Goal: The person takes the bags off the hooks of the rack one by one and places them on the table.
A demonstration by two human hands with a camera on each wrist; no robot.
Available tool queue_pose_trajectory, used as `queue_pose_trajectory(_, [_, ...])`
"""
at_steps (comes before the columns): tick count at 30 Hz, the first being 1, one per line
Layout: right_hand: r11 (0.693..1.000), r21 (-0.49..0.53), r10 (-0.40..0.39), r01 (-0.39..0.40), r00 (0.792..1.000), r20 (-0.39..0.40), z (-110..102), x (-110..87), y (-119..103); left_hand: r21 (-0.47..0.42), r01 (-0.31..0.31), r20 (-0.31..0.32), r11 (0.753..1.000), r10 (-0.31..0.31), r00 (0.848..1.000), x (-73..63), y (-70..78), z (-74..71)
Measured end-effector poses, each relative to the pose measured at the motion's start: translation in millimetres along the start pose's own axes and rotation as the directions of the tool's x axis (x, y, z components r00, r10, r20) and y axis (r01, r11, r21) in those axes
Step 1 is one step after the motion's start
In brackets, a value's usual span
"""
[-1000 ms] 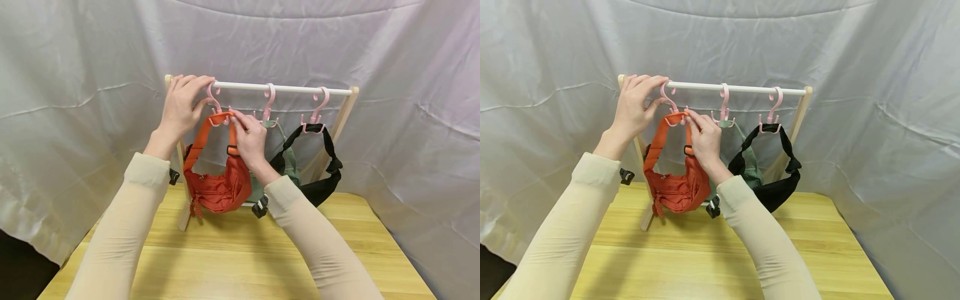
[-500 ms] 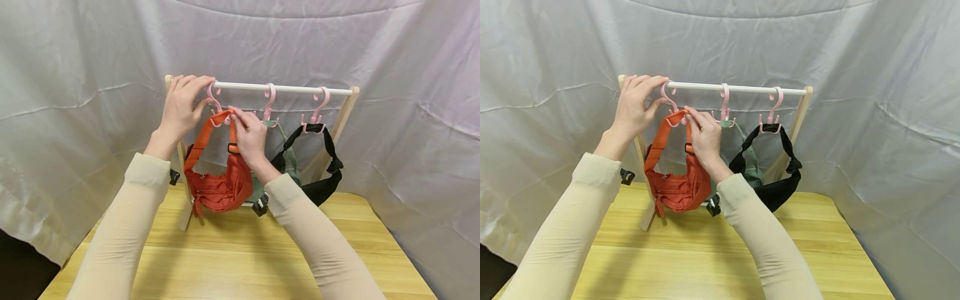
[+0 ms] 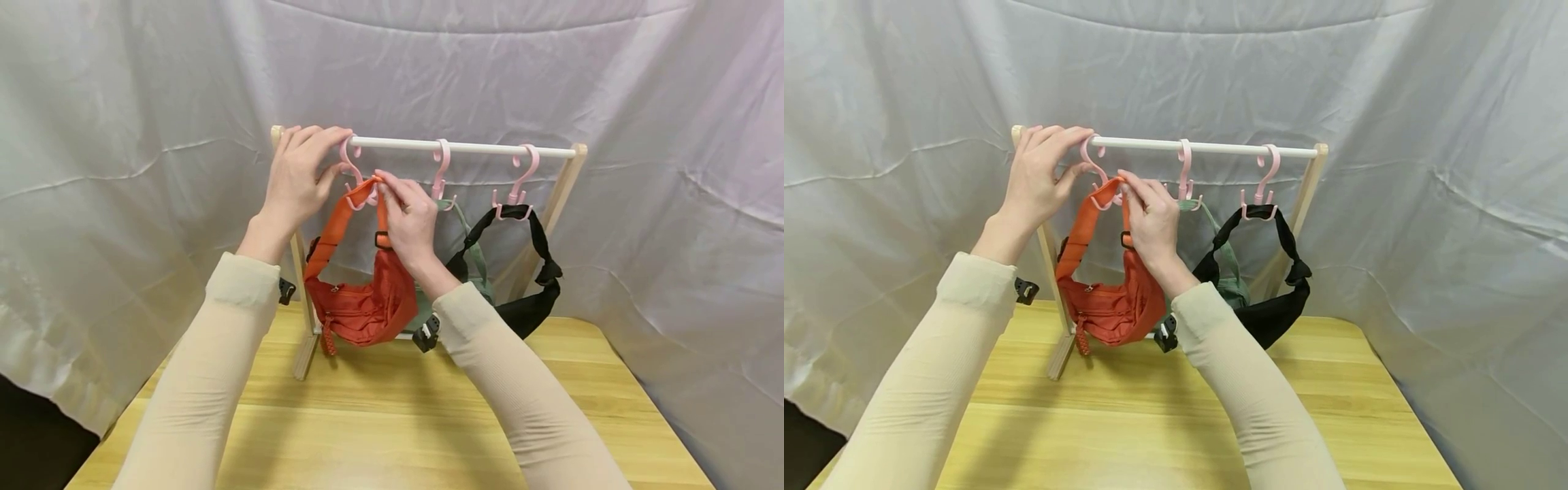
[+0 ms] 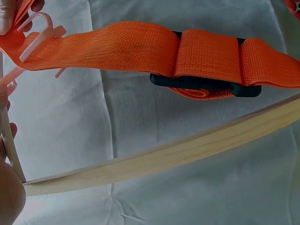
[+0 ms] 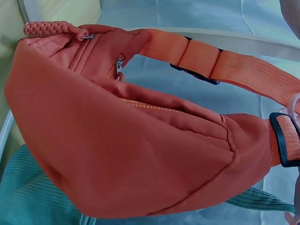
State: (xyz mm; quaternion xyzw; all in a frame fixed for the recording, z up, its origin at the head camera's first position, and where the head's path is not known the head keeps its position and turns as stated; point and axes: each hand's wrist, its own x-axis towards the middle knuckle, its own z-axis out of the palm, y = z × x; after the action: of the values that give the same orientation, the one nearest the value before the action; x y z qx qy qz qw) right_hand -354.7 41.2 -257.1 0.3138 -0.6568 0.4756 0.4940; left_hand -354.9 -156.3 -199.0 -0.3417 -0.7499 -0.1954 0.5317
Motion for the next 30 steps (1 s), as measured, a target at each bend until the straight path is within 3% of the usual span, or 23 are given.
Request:
queue_pose_trajectory(14, [0.998, 0.026, -0.057, 0.059, 0.997, -0.046, -0.3, 5.6, -4.5, 0.021, -0.009, 0.011, 1.0, 0.009, 1.0, 1.8, 0.0, -0.3])
queue_pose_trajectory(30, [0.996, 0.019, -0.09, 0.09, 0.996, -0.006, 3.6, 3.7, -7.8, 0.019, 0.015, 0.009, 1.0, -0.015, 1.0, 0.4, 1.6, -0.2])
